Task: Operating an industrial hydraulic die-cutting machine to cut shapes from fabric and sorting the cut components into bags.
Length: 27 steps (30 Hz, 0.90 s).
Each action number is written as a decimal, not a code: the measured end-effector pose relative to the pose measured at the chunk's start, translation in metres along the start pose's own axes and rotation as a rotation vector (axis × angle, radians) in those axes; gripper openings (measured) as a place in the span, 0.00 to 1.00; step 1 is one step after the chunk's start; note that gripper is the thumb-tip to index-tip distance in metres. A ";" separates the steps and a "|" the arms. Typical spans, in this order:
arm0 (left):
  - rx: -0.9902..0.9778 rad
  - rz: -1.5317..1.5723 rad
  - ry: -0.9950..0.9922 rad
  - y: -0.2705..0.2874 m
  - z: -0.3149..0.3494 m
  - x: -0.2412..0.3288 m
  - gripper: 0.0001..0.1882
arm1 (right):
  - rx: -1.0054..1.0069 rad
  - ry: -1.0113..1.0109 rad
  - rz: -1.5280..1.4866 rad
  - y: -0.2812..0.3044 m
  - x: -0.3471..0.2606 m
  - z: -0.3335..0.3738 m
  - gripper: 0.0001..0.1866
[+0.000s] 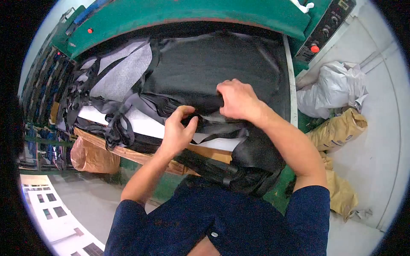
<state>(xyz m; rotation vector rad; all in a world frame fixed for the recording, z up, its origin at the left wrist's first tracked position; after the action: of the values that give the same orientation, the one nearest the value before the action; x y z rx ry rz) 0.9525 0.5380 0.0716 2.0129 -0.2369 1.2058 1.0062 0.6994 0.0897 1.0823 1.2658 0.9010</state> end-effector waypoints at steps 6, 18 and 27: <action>-0.178 1.203 0.809 -0.079 0.007 -0.034 0.39 | -0.140 -0.216 -0.081 0.025 0.024 -0.025 0.23; -0.060 1.414 0.874 -0.075 -0.041 -0.031 0.25 | 0.423 -0.529 -1.385 -0.020 -0.025 0.099 0.21; -0.174 1.340 0.899 -0.078 -0.034 -0.046 0.21 | 0.845 -0.759 -2.012 -0.041 0.025 0.075 0.40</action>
<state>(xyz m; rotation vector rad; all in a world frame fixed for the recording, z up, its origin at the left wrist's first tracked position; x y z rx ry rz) 0.9444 0.6054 0.0035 0.8022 -1.2577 2.5852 1.0815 0.7028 0.0421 0.1574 1.2825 -1.4916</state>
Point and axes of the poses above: each hand's wrist, its own z-axis away from the middle knuckle, its own y-axis out of the back of the hand, x = y × z, the point moved 9 cm from there along -z, towards the middle knuckle, and after that the axes turned 4 degrees about y, right-handed, at the moved point
